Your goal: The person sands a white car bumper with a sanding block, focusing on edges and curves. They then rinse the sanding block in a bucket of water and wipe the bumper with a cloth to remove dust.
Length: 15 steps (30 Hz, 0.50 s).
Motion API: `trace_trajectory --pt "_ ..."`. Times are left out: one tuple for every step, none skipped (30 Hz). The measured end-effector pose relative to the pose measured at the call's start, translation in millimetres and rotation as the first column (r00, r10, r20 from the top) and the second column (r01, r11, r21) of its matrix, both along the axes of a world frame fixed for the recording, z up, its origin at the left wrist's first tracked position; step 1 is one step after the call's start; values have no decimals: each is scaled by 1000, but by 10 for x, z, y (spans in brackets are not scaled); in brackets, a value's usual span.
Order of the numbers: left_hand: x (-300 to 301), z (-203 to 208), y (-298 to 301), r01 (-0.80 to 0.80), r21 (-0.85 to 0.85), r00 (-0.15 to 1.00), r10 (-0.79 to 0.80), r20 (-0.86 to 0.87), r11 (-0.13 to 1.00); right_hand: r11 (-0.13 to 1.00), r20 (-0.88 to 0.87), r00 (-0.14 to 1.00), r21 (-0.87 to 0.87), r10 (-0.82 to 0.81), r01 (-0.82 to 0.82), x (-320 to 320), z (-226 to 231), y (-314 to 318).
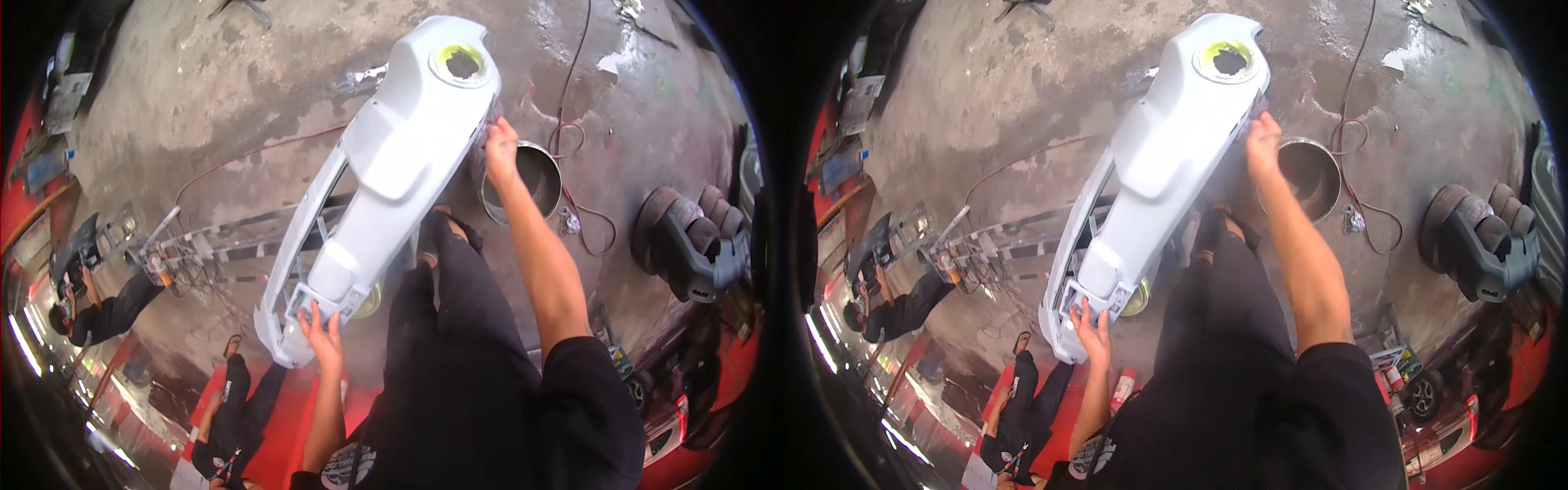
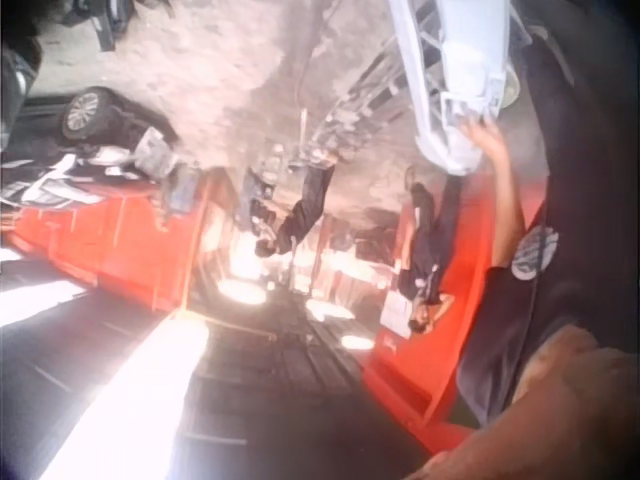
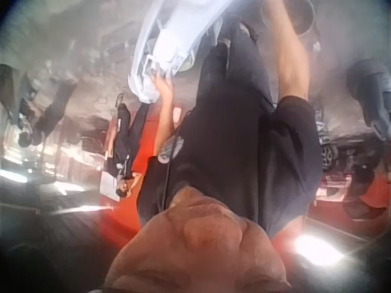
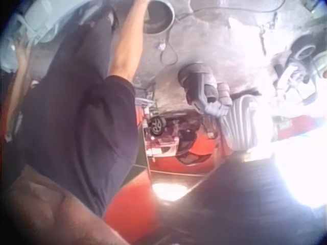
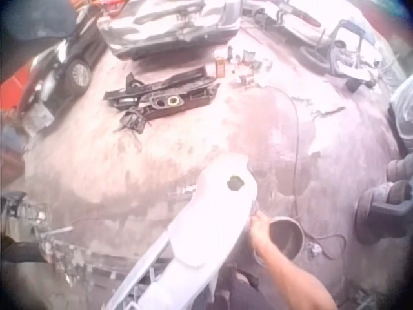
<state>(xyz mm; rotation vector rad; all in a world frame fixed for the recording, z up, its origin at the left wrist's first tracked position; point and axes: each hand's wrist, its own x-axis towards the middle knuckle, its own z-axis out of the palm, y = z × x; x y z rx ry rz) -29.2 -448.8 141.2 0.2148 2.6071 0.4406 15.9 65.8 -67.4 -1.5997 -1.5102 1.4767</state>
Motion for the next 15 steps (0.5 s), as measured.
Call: trace_trajectory --pt "-1 15 21 -3 15 1000 3 -5 1000 997 69 998 79 16 -22 8 141 -263" --pt "3 12 43 -8 30 1000 8 -9 1000 967 -3 971 85 240 -239 85 318 -459" --pt "14 78 15 -19 31 1000 20 -22 999 968 25 968 -45 249 -247 -20 782 -802" --pt "15 70 41 0 7 1000 0 -30 1000 967 -32 969 -63 246 -247 17 959 -1102" --pt "8 39 74 20 -10 999 -20 -42 1000 952 18 953 38 303 -303 118 951 -1382" --pt "-4 18 91 34 -30 998 -36 -60 999 924 70 934 136 352 -358 196 932 -1685" --pt "-3 23 81 20 -63 998 -24 -66 998 907 96 911 102 400 -409 162 1150 -1961" --pt "15 38 96 6 -88 998 -12 -68 996 886 126 886 73 447 -457 137 1386 -2215" --pt "25 85 121 -6 -115 998 -2 -69 993 832 158 847 163 508 -530 225 1418 -2455" --pt "21 129 119 -21 -139 998 12 -62 990 816 148 814 68 561 -575 267 1534 -2648" --pt "37 113 108 -22 -140 997 11 -79 990 787 135 778 -23 614 -617 299 1639 -2838" --pt "69 85 106 -27 -142 995 13 -95 990 743 118 736 -24 667 -669 412 1659 -2984" --pt "70 66 88 -37 -149 993 20 -115 988 691 96 687 -23 720 -722 552 1613 -3094" --pt "50 98 99 -48 -135 991 30 -127 990 630 63 627 -28 776 -776 631 1592 -3231" --pt "109 89 55 -72 -121 990 57 -129 990 597 54 597 -154 800 -787 548 1955 -3248"
